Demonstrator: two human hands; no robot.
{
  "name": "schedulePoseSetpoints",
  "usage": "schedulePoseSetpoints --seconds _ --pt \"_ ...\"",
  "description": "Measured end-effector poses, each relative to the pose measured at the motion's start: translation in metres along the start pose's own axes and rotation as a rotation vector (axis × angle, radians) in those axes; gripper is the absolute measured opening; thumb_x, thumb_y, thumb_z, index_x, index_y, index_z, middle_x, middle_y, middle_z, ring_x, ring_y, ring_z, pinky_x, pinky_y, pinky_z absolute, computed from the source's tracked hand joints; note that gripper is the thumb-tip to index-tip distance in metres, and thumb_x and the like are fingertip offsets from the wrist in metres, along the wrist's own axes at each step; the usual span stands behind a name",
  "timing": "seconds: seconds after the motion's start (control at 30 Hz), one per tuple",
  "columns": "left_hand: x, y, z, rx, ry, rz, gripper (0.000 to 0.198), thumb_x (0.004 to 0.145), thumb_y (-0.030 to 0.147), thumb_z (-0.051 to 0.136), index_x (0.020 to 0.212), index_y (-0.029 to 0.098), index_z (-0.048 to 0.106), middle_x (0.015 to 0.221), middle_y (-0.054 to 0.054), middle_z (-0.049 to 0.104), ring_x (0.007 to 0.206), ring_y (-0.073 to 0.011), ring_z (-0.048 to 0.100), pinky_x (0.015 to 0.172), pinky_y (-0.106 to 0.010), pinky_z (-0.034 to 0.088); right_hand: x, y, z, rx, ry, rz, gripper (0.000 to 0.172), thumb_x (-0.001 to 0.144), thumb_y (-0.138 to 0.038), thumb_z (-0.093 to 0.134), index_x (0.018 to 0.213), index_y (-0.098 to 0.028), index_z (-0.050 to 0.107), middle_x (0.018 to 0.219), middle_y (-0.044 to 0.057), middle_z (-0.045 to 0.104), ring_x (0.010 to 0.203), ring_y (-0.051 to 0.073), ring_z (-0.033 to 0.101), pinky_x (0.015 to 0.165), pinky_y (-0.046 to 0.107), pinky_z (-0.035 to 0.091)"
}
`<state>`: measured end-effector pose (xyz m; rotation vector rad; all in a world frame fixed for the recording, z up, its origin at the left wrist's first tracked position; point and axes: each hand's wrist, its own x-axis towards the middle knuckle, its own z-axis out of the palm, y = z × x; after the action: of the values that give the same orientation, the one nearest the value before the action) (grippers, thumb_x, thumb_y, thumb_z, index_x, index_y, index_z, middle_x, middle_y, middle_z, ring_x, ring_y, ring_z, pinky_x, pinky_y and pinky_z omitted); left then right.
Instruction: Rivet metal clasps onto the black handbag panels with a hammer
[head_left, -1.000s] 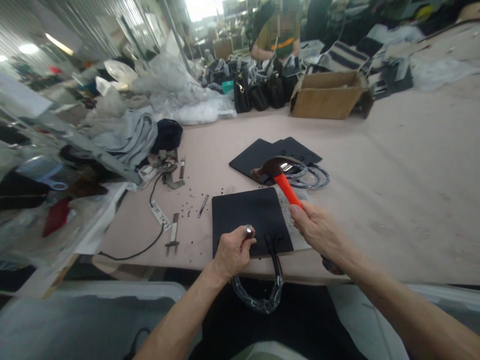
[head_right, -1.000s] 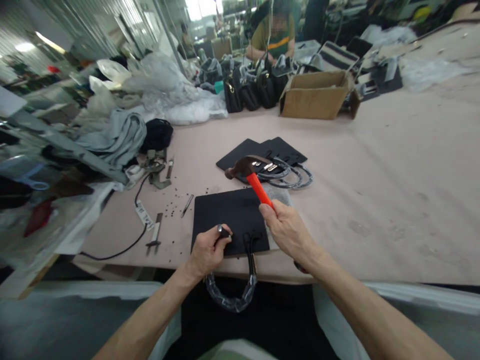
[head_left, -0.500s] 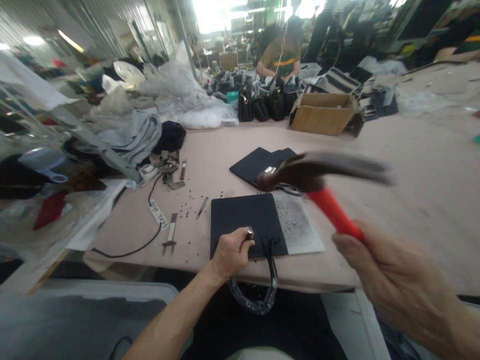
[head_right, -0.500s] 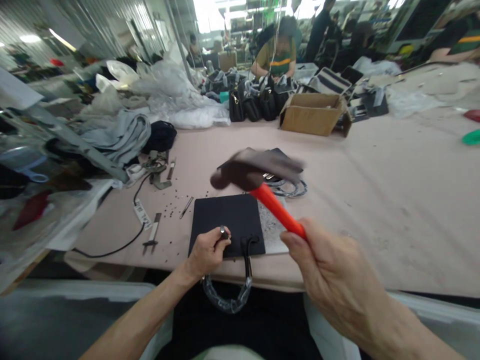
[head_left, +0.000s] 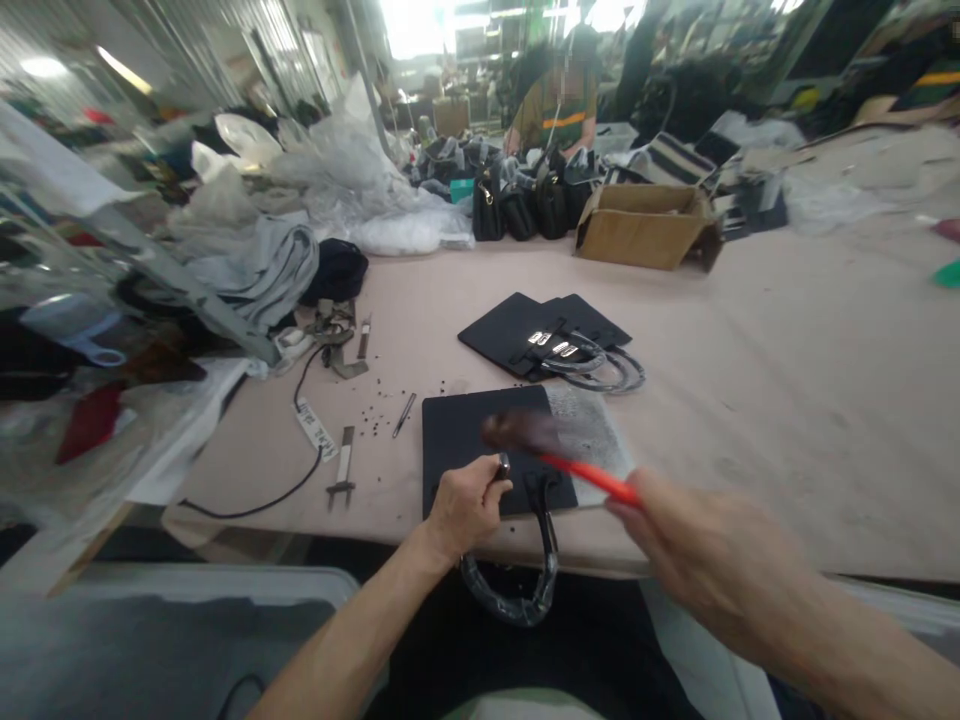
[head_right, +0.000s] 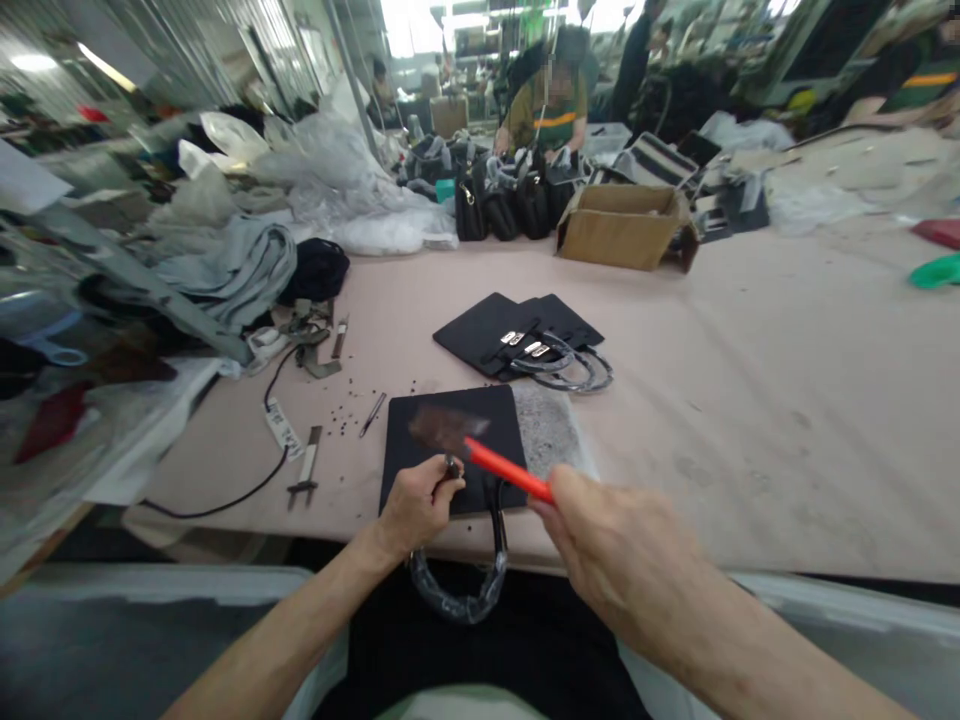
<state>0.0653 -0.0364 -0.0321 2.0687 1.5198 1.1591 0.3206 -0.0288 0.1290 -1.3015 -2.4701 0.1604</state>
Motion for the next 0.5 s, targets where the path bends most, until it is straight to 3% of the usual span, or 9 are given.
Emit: schedulePoseSetpoints --seconds 0.07,0.27,0.5 --pt "0.0 0.0 0.0 0.0 -0.003 -0.013 0.011 0.091 0.015 0.056 0.098 0.02 0.062 0.085 -0.004 0.071 0.077 -0.0185 0.071 0.072 -0.027 0.055 -0.001 0.009 0.013 0.005 -0.153 -0.001 0.044 0.103 -0.052 0.03 0.072 -0.025 0.046 0.049 0.0 0.052 0.037 0.014 0.039 0.045 0.032 0.018" --pt "0.002 0.003 -0.006 -0.022 -0.042 -0.044 0.009 0.092 0.017 0.055 0.098 0.02 0.061 0.086 -0.004 0.071 0.08 -0.0188 0.07 0.075 -0.028 0.055 0.027 0.018 0.041 0.094 -0.225 0.252 0.038 0.103 -0.045 0.032 0.08 -0.022 0.052 0.064 0.003 0.061 0.054 0.017 0.052 0.054 0.03 0.029" --pt "0.003 0.009 -0.012 -0.081 -0.088 -0.091 0.015 0.093 0.02 0.057 0.106 0.02 0.064 0.095 -0.006 0.073 0.089 -0.0194 0.071 0.083 -0.029 0.056 0.068 0.007 0.117 0.02 -0.399 0.339 0.032 0.099 -0.046 0.05 0.102 -0.017 0.062 0.093 0.014 0.074 0.085 0.027 0.07 0.064 0.032 0.037"
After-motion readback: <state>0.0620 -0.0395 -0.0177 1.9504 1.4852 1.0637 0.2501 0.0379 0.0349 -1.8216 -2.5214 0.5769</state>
